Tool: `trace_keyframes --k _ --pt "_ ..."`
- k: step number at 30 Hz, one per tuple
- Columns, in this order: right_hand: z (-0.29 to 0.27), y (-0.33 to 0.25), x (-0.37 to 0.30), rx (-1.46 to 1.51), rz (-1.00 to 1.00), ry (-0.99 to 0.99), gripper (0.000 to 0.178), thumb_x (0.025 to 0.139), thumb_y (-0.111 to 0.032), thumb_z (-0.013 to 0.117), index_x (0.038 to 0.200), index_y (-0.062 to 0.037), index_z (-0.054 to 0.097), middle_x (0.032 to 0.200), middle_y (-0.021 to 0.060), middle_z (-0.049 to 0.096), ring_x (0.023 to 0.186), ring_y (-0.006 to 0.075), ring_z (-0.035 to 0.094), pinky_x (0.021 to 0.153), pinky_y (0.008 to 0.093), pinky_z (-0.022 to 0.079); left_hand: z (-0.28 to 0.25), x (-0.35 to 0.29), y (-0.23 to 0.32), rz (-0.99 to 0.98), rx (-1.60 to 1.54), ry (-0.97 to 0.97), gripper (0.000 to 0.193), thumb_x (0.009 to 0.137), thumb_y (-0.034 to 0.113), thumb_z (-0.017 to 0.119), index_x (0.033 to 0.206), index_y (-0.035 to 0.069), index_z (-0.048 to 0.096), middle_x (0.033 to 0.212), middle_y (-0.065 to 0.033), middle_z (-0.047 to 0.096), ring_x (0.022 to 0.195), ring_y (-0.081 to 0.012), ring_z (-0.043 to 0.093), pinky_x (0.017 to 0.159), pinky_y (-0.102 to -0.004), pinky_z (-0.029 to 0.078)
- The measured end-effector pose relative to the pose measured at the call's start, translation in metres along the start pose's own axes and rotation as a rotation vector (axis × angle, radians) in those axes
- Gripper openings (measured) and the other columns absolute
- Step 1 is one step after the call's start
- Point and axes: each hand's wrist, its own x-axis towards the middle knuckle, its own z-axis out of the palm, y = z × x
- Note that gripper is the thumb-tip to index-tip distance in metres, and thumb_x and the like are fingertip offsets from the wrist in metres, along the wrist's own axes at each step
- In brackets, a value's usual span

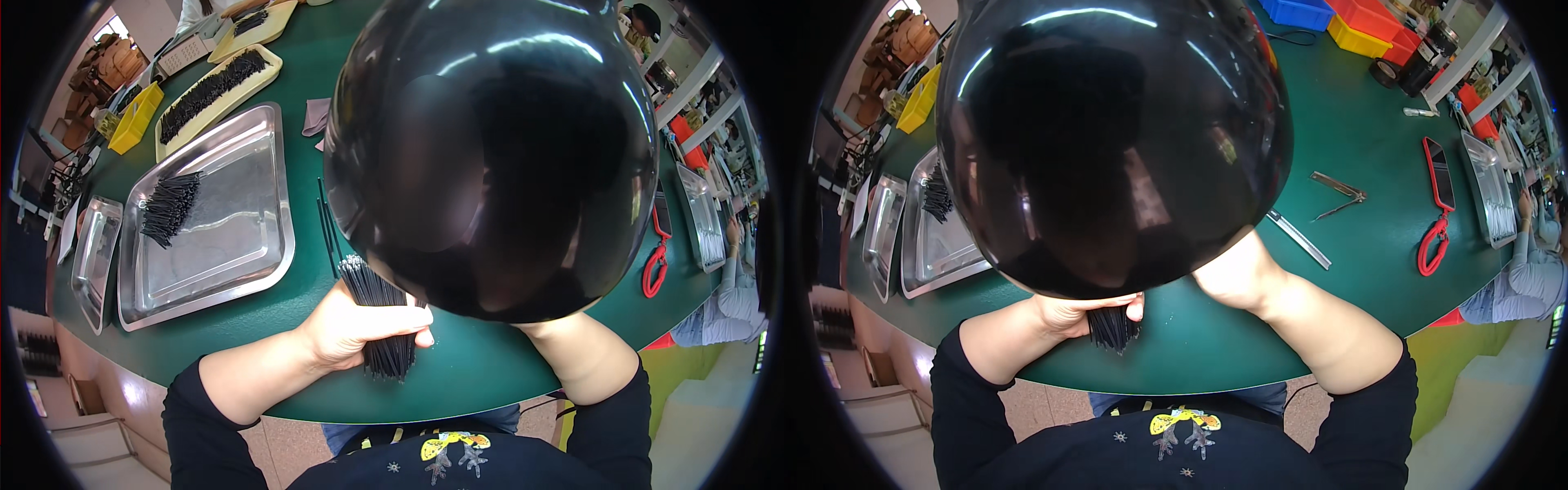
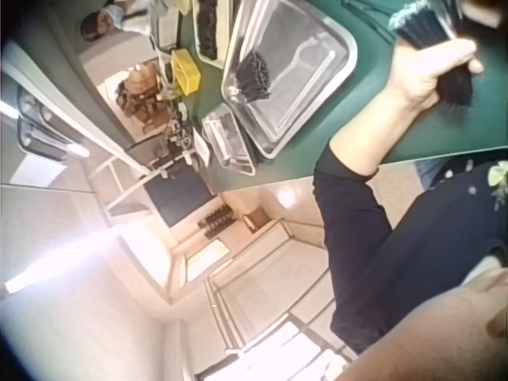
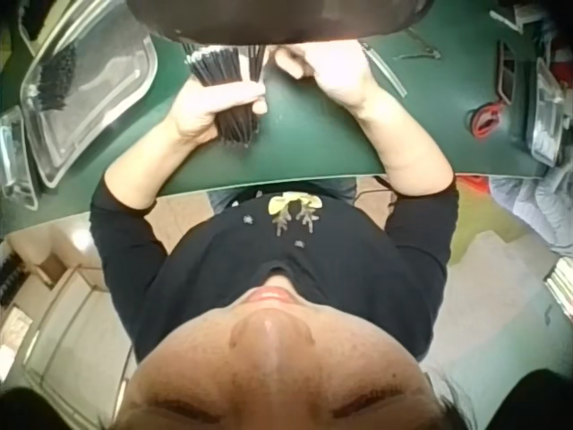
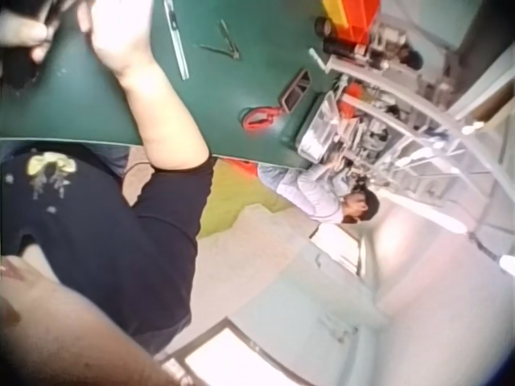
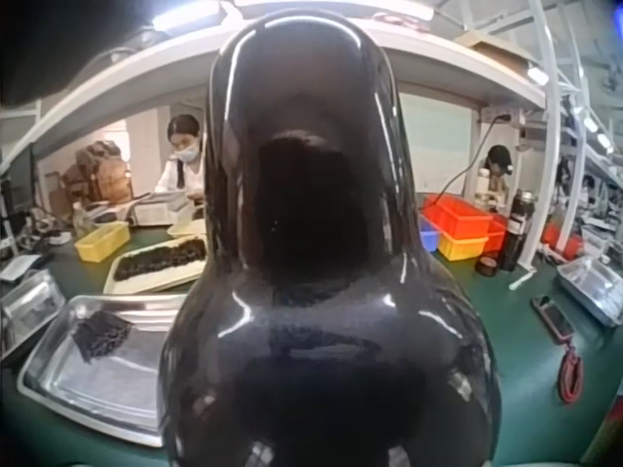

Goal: Bundling and sorting small electronic components at a factory workbench.

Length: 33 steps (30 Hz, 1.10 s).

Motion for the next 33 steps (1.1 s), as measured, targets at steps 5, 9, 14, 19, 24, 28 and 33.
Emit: trace_keyframes --k 5,9,14,19,24,28,33 --pt "0.006 0.000 0.001 -0.010 -0.315 0.095 0.079 0.047 -0.005 0.082 0.116 0.0034 0.043 0.110 0.0104 0.050 0.100 0.0189 0.049 0.084 0.0302 0.043 0.000 0.001 -0.002 0.010 -0.016 0.052 0.005 0.073 0.000 0.064 0.073 -0.004 0.062 0.068 -0.0130 0.062 0.063 -0.0190 0.062 0.060 -0.0261 0.050" --pt "-0.004 -0.006 0.005 0.145 -0.341 -0.006 0.088 0.046 -0.001 0.083 0.121 0.0037 0.037 0.115 0.0113 0.048 0.104 0.0195 0.048 0.086 0.0311 0.042 -0.005 0.002 -0.005 0.048 0.013 0.071 0.006 0.072 0.001 0.065 0.074 -0.004 0.063 0.067 -0.0126 0.062 0.062 -0.0183 0.062 0.058 -0.0252 0.051" --pt "-0.022 0.003 0.007 -0.053 -0.367 -0.291 0.086 0.047 -0.001 0.082 0.121 0.0056 0.036 0.115 0.0123 0.048 0.104 0.0196 0.048 0.088 0.0306 0.040 -0.005 0.004 -0.007 0.048 0.010 0.083 0.008 0.071 0.001 0.067 0.075 -0.005 0.063 0.067 -0.0130 0.062 0.061 -0.0183 0.062 0.056 -0.0248 0.051" --pt "-0.008 0.005 0.009 -0.179 -0.636 0.019 0.075 0.055 0.000 0.077 0.119 0.0054 0.038 0.113 0.0135 0.049 0.103 0.0193 0.049 0.086 0.0308 0.042 -0.006 0.002 -0.006 0.079 0.070 0.145 0.010 0.069 0.000 0.067 0.075 -0.006 0.062 0.068 -0.0141 0.062 0.060 -0.0186 0.062 0.058 -0.0258 0.052" --pt "-0.014 0.015 0.010 -0.041 -0.565 0.000 0.071 0.056 0.000 0.076 0.117 0.0050 0.040 0.111 0.0138 0.051 0.100 0.0196 0.050 0.084 0.0308 0.043 -0.004 0.002 -0.006 0.110 0.079 0.176 0.008 0.069 -0.001 0.066 0.072 -0.006 0.061 0.067 -0.0140 0.062 0.060 -0.0187 0.062 0.058 -0.0260 0.052" --pt "-0.007 0.001 0.007 -0.281 -0.467 0.059 0.068 0.056 0.000 0.076 0.115 0.0053 0.042 0.109 0.0135 0.052 0.097 0.0196 0.052 0.083 0.0308 0.044 -0.005 0.003 -0.007 0.150 0.108 0.203 0.007 0.069 -0.002 0.066 0.070 -0.006 0.060 0.066 -0.0138 0.062 0.060 -0.0187 0.062 0.060 -0.0260 0.052" --pt "-0.007 0.008 0.008 -0.116 -0.480 -0.009 0.067 0.056 0.002 0.075 0.115 0.0036 0.043 0.108 0.0120 0.052 0.096 0.0189 0.052 0.082 0.0303 0.044 -0.004 0.002 -0.006 0.162 0.145 0.182 0.006 0.069 -0.002 0.065 0.071 -0.006 0.061 0.066 -0.0134 0.062 0.060 -0.0187 0.062 0.060 -0.0257 0.052"
